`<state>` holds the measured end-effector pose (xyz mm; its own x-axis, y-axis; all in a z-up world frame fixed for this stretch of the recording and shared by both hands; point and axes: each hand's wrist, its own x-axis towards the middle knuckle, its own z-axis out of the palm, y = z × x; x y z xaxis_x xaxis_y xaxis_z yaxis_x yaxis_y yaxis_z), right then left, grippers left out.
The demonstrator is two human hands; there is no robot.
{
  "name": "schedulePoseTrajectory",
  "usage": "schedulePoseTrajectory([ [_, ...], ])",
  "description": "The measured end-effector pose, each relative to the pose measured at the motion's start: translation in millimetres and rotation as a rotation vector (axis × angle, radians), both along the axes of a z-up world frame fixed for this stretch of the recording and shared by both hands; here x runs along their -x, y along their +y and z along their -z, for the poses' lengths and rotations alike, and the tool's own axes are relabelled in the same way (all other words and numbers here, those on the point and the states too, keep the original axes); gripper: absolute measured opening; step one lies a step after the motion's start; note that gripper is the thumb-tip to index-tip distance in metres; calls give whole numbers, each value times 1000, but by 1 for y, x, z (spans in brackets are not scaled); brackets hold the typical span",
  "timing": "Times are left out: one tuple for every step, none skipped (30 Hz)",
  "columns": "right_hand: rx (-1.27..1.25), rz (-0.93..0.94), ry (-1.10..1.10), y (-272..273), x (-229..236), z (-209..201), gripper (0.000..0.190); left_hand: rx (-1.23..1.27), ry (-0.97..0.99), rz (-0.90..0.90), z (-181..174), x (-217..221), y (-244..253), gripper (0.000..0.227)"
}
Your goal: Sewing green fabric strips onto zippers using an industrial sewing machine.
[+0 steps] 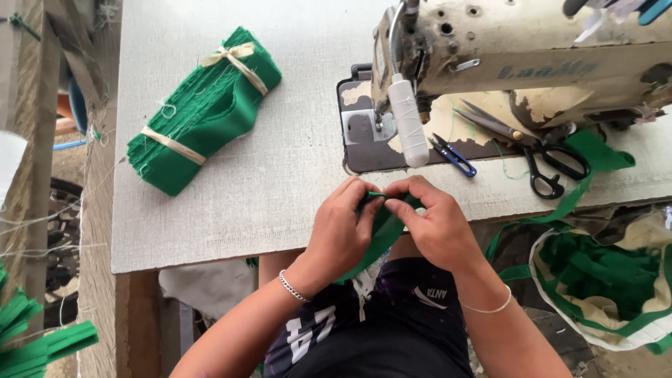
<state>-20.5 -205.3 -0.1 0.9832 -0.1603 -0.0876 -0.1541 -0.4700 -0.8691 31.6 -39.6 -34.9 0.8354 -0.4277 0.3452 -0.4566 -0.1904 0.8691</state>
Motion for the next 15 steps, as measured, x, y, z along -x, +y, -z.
schedulePoseTrajectory([
  [-33, -3, -30, -5, -3, 6, 19, -2, 16, 3, -1, -3, 0, 5],
  [-66, -7, -60, -11, -6, 12, 15, -4, 32, 7, -3, -6, 0, 4],
  [-66, -9, -60, -12, -8, 13, 15, -5, 32, 5, -2, -7, 0, 4],
  [-79, -31, -82, -14, -10, 14, 13, 2, 41, 16, -1, -9, 0, 4],
  [-93, -51, -102, -15, -11, 16, 12, 7, 51, 28, 0, -10, 0, 4],
  [-94, -52, -101, -14, -12, 13, 12, 6, 52, 27, -4, -10, 3, 4],
  [-93, -92, -113, -14, -13, 10, 12, -8, 63, 50, -8, -10, 5, 4],
  [-92, -131, -125, -14, -14, 7, 12, -23, 73, 73, -12, -11, 7, 4],
  [-92, -127, -122, -6, -13, 2, 12, -24, 76, 77, -29, -15, 18, 4],
  [-146, -160, -129, 1, -13, -3, 11, -128, 43, 138, -46, -20, 29, 7],
  [-203, -187, -135, 8, -12, -7, 10, -234, 11, 205, -63, -24, 40, 12],
  [-205, -176, -131, 23, -15, -17, 10, -236, 15, 215, -89, -35, 49, 12],
  [-335, -192, -121, 39, -19, -28, 7, -553, -51, 280, -115, -46, 58, 12],
  [-464, -206, -111, 56, -23, -39, 11, -870, -122, 345, -143, -57, 68, 27],
  [-465, -207, -121, 64, -31, -30, 11, -874, -131, 343, -151, -68, 63, 27],
])
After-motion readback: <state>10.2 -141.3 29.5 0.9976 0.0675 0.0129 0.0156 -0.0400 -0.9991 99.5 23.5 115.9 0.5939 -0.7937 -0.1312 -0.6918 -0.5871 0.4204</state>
